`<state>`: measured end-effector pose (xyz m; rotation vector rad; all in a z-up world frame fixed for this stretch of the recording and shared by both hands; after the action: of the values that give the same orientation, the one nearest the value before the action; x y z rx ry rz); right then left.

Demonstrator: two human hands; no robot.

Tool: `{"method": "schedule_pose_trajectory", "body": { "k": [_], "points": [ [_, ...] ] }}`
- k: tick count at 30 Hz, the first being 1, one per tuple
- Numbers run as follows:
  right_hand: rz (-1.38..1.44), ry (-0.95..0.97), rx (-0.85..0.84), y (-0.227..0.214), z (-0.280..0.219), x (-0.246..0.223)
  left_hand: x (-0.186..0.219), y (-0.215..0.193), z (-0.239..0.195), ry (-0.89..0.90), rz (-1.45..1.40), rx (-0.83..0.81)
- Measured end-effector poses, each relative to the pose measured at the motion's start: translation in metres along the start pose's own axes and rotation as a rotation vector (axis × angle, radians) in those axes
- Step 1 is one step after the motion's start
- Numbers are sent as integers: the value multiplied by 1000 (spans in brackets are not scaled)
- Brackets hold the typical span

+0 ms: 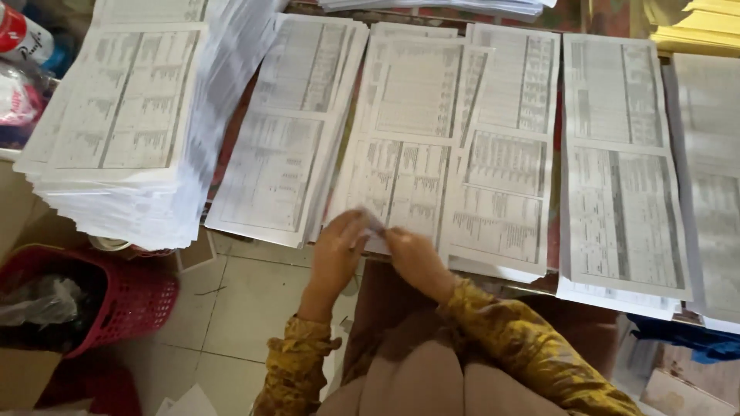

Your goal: Folding printed sheets of paper and organizing them into stacks.

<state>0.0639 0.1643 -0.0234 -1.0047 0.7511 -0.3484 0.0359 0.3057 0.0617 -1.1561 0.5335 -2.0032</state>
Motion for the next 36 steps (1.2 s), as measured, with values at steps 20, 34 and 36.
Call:
{"method": "schedule_pose_trajectory", "body": {
  "k": [20, 34, 36],
  "points": [
    [994, 619, 825, -182, -65, 197, -196, -140, -4, -487, 20, 213],
    [-17, 30, 439, -297, 67, 19, 46, 35, -4, 83, 105, -255],
    [538, -345, 347, -264, 72, -38, 48, 46, -31, 139, 65, -226]
  ]
}}
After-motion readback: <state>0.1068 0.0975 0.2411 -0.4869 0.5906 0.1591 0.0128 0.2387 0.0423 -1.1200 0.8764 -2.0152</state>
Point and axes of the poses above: each hand's wrist, its own z-axis towards the middle knuckle, its own y-axis out of the palm, x = y × z, the point moved 8 cm from there along z, towards the middle knuckle, and after that the axes turned 8 degrees about -y, right-handed, at the moved point
